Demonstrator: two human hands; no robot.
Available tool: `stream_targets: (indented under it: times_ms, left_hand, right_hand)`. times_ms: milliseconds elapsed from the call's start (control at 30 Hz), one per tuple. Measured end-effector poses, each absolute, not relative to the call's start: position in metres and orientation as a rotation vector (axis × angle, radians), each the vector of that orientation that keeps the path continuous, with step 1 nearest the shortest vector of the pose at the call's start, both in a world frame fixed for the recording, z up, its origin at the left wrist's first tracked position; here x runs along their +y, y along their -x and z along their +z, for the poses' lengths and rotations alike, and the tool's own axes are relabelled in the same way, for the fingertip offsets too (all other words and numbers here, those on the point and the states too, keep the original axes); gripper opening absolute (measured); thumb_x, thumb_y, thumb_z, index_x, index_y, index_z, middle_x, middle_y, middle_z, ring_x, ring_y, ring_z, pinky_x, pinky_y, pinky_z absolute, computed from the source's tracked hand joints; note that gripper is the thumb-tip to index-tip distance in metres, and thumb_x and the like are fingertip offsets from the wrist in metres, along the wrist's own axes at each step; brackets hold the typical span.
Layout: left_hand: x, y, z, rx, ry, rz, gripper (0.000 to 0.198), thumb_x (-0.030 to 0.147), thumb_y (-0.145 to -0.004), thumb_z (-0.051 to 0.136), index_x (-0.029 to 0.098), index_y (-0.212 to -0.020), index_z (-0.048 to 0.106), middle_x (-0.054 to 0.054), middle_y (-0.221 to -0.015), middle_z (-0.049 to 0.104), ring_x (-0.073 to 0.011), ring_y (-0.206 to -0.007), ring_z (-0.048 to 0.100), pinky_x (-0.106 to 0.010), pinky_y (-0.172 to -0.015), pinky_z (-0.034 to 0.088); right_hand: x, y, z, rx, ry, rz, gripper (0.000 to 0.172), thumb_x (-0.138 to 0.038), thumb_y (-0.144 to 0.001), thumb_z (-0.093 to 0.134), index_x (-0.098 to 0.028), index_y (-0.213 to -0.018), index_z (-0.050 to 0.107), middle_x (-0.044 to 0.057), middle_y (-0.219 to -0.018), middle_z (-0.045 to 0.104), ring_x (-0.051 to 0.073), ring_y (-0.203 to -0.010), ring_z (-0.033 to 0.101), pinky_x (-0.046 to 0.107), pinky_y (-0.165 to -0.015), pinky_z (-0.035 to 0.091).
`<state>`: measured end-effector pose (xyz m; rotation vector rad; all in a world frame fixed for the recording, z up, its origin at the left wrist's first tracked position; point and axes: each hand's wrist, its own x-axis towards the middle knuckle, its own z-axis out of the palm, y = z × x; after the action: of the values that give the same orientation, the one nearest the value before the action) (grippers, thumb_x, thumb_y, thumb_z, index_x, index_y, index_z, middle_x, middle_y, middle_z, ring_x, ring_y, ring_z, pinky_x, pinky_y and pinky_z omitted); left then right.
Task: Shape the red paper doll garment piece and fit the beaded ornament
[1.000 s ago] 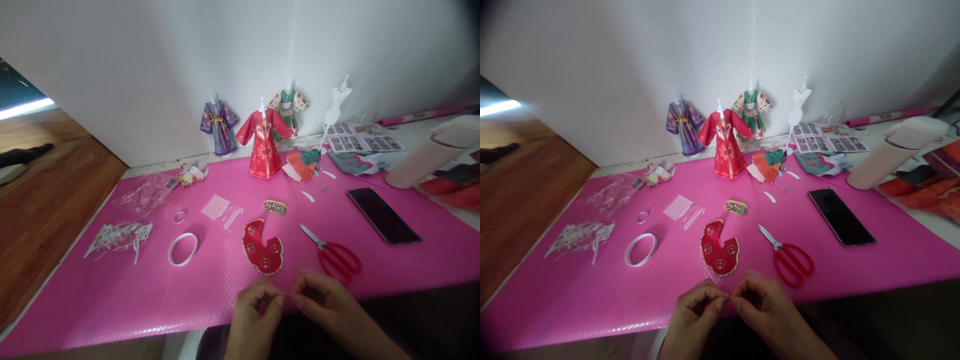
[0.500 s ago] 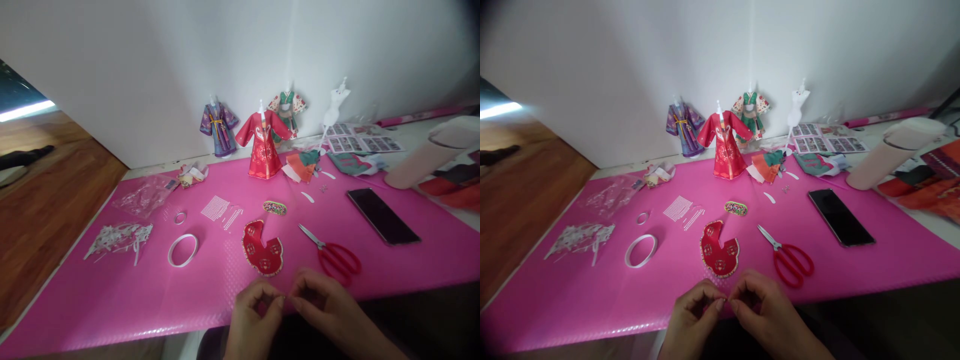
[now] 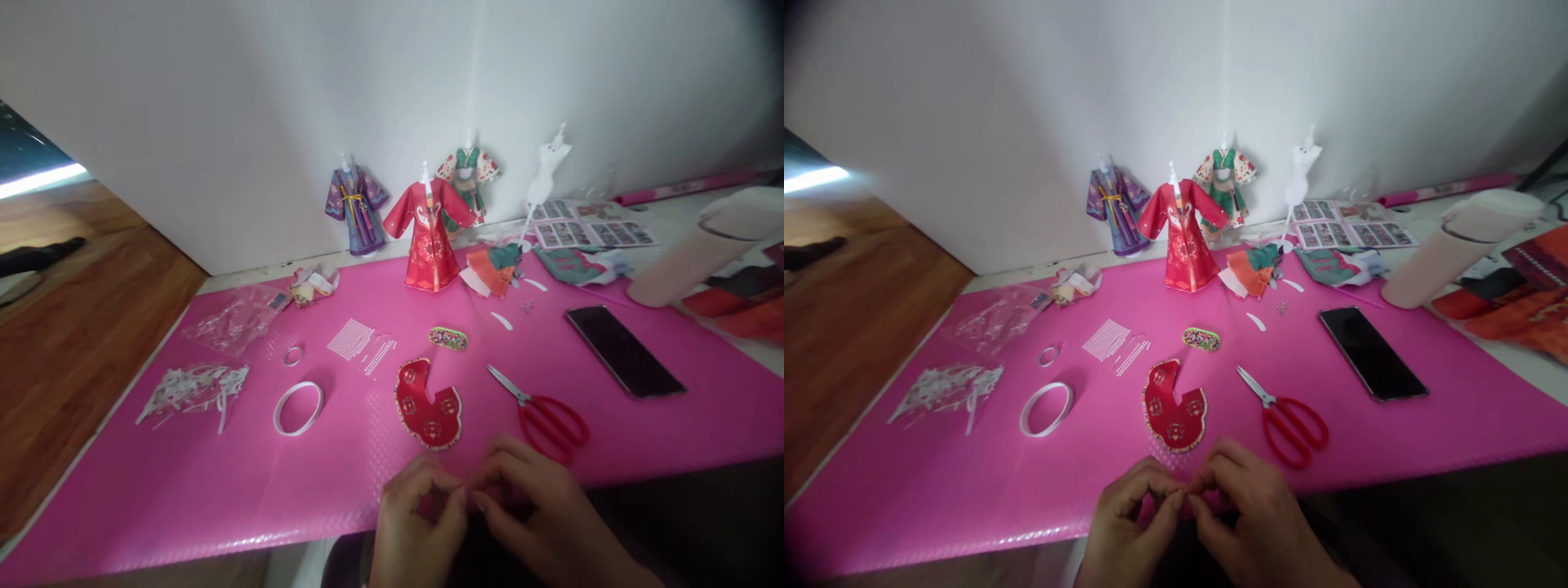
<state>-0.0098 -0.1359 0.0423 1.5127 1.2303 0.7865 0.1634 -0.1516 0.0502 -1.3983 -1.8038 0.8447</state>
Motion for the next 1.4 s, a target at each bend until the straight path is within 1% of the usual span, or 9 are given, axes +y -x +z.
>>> stream_targets:
  times_ms: [133,433,633,833,967,1400]
  left_hand:
    - [-0.1370,0.0088,0.0436,1.235,-1.525,0.792,0.016,0.013,-0.082,0.059,0.017,-0.068,0.066,-0.002,-0.071,0.066,-0.0139,-0.067,0.059,-0.021,-0.063,0.046]
    - [-0.1370,0.0083,0.0431,1.262,-1.567,0.779,0.018,0.013,-0.082,0.057,0.017,-0.065,0.063,-0.001,-0.069,0.063,-0.0129,-0.065,0.057,-0.020,-0.061,0.043]
    - [-0.1373,0.0071,0.0401,1.269,-1.594,0.777,0.019,0.014,-0.083,0.056,0.016,-0.066,0.062,-0.001,-0.068,0.063,-0.0128,-0.064,0.056,-0.020,-0.060,0.042]
    - [-0.1386,0.0069,0.0388,1.253,-1.599,0.774,0.018,0.013,-0.082,0.056,0.017,-0.066,0.064,-0.001,-0.067,0.063,-0.0125,-0.062,0.056,-0.020,-0.059,0.042]
    - [-0.1389,0.0060,0.0390,1.251,-1.590,0.775,0.019,0.013,-0.082,0.056,0.017,-0.065,0.064,-0.001,-0.068,0.064,-0.0128,-0.064,0.057,-0.020,-0.060,0.043]
    - [-0.1373,0.0024,0.0430,1.277,-1.575,0.804,0.017,0.011,-0.079,0.056,0.017,-0.064,0.062,0.001,-0.065,0.061,-0.0115,-0.061,0.055,-0.019,-0.057,0.040]
  right_hand:
    - [-0.1509,-0.1637,0.0496,-1.830,1.414,0.793,0.015,-0.013,-0.084,0.058,-0.022,-0.072,0.056,-0.001,-0.071,0.056,0.011,-0.062,0.056,0.022,-0.055,0.042]
    - [-0.1518,-0.1642,0.0532,-1.890,1.410,0.684,0.015,-0.012,-0.083,0.057,-0.021,-0.071,0.056,-0.001,-0.070,0.058,0.011,-0.061,0.057,0.021,-0.055,0.044]
    - [-0.1511,-0.1632,0.0522,-1.901,1.356,0.566,0.017,-0.008,-0.083,0.053,-0.021,-0.072,0.053,-0.002,-0.068,0.055,0.010,-0.060,0.055,0.019,-0.052,0.041]
    - [-0.1525,-0.1631,0.0516,-1.917,1.352,0.504,0.017,-0.007,-0.082,0.052,-0.021,-0.071,0.053,-0.002,-0.068,0.055,0.009,-0.060,0.055,0.019,-0.053,0.040]
    - [-0.1517,-0.1623,0.0514,-1.919,1.355,0.503,0.017,-0.006,-0.080,0.052,-0.021,-0.070,0.052,-0.002,-0.067,0.055,0.010,-0.060,0.055,0.019,-0.052,0.040]
    - [-0.1523,-0.1625,0.0521,-1.898,1.361,0.529,0.017,-0.008,-0.081,0.051,-0.020,-0.069,0.052,-0.002,-0.066,0.056,0.009,-0.057,0.055,0.018,-0.052,0.042]
